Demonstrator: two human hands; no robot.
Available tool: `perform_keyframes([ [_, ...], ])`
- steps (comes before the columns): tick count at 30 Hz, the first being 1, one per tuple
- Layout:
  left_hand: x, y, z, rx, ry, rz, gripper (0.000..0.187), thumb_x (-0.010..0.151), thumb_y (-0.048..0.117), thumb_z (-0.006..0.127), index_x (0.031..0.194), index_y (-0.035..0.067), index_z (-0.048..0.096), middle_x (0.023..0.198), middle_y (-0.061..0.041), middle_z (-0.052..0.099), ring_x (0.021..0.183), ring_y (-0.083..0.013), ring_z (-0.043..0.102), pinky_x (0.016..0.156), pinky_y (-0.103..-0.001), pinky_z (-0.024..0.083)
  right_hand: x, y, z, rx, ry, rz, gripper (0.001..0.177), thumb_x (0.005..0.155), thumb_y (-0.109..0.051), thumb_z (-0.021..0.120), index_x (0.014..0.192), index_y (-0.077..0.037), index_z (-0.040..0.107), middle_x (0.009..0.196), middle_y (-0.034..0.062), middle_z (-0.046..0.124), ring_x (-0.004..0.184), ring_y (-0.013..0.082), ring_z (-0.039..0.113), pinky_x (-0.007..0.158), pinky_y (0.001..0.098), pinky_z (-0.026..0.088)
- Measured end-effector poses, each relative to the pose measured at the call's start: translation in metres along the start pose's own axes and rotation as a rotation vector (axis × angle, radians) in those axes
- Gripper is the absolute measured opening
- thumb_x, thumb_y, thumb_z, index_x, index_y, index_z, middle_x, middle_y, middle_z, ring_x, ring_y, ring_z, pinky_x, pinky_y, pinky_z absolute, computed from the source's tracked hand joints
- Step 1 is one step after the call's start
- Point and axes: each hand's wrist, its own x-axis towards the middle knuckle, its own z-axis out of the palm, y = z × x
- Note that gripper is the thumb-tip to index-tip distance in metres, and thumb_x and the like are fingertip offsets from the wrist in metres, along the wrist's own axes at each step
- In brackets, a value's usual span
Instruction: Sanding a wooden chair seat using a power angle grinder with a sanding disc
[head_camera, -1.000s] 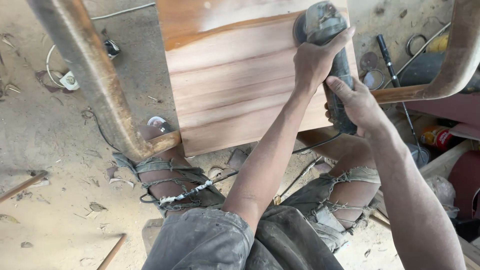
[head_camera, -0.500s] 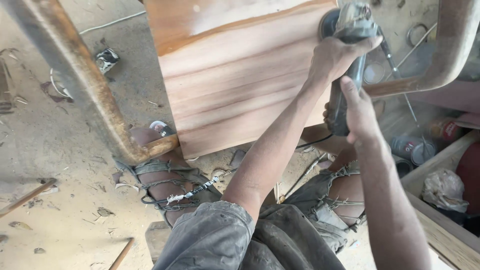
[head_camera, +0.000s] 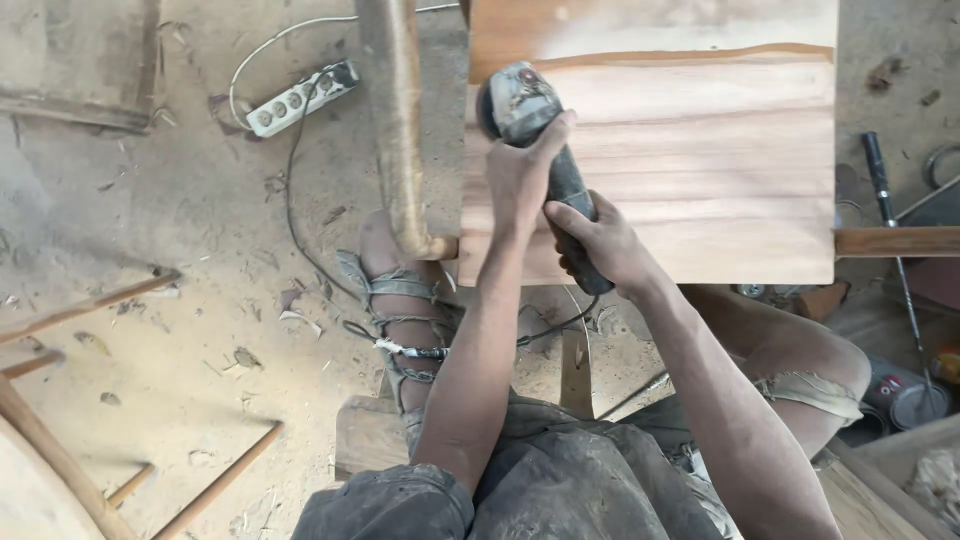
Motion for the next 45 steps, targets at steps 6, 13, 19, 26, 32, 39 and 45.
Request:
perform_keyframes([
  [6, 0.032, -0.009, -0.021, -0.053, 0.089, -0.025, 0.064, 0.063, 0.048, 0.086, 0.101, -0.001, 0.074, 0.103, -0.022, 0.075, 0.111, -0.0291, 0.070, 0.090, -0.047, 0.052, 0.008, -0.030, 0.023, -0.192, -0.031, 0.009, 0.043, 0.090, -0.043, 0.083, 0.095, -0.007, 0.059, 0.064, 0.0199, 0.064, 0.053, 0.0264, 0.069, 0.048, 0.0375, 0.061],
  [13, 0.046, -0.024, 0.027, -0.222, -0.144, 0.202, 0.052, 0.068, 0.046, 0.076, 0.087, -0.002, 0.071, 0.069, -0.007, 0.070, 0.053, -0.0162, 0.067, 0.044, -0.026, 0.056, -0.013, -0.068, -0.013, -0.308, -0.053, 0.047, 0.029, 0.102, -0.033, 0.060, 0.108, -0.006, 0.054, 0.077, 0.0064, 0.056, 0.062, 0.0193, 0.059, 0.053, 0.0341, 0.053],
  [19, 0.027, -0.027, 0.094, -0.166, -0.268, 0.156, 0.063, 0.063, 0.057, 0.070, 0.081, -0.003, 0.070, 0.067, -0.010, 0.070, 0.052, -0.0190, 0.069, 0.045, -0.027, 0.057, -0.023, -0.076, -0.075, -0.321, 0.074, 0.094, 0.033, 0.103, -0.037, 0.060, 0.113, -0.007, 0.053, 0.081, 0.0076, 0.056, 0.066, 0.0204, 0.060, 0.056, 0.0351, 0.053],
  [26, 0.018, -0.039, 0.168, -0.087, -0.379, 0.140, 0.074, 0.059, 0.063, 0.066, 0.088, -0.004, 0.067, 0.071, -0.012, 0.071, 0.057, -0.0201, 0.072, 0.047, -0.027, 0.060, -0.038, -0.097, -0.124, -0.485, 0.302, 0.144, 0.039, 0.104, -0.041, 0.063, 0.116, -0.004, 0.062, 0.077, 0.0089, 0.063, 0.058, 0.0190, 0.063, 0.049, 0.0307, 0.052],
  [32, 0.001, -0.031, 0.211, 0.006, -0.425, 0.138, 0.079, 0.055, 0.065, 0.060, 0.085, -0.007, 0.072, 0.069, -0.016, 0.074, 0.055, -0.0226, 0.073, 0.046, -0.027, 0.059, -0.030, -0.077, -0.183, -0.229, 0.241, 0.068, 0.035, 0.107, -0.035, 0.059, 0.123, -0.005, 0.051, 0.085, 0.0101, 0.058, 0.066, 0.0189, 0.059, 0.053, 0.0315, 0.048],
  [39, -0.007, -0.042, 0.263, 0.054, -0.564, 0.156, 0.084, 0.054, 0.071, 0.053, 0.082, -0.006, 0.072, 0.065, -0.012, 0.075, 0.052, -0.0213, 0.075, 0.044, -0.026, 0.060, -0.036, -0.071, -0.224, -0.222, 0.317, 0.051, 0.046, 0.105, -0.042, 0.058, 0.129, -0.004, 0.049, 0.093, 0.0104, 0.056, 0.077, 0.0205, 0.061, 0.063, 0.0364, 0.054],
  [45, -0.020, -0.046, 0.292, 0.154, -0.679, 0.180, 0.083, 0.041, 0.077, 0.047, 0.063, 0.000, 0.070, 0.054, -0.007, 0.070, 0.042, -0.0202, 0.070, 0.039, -0.027, 0.054, -0.045, -0.046, -0.247, -0.121, 0.389, -0.026, 0.048, 0.109, -0.050, 0.058, 0.126, -0.006, 0.051, 0.088, 0.0056, 0.059, 0.068, 0.0161, 0.063, 0.053, 0.0280, 0.053],
])
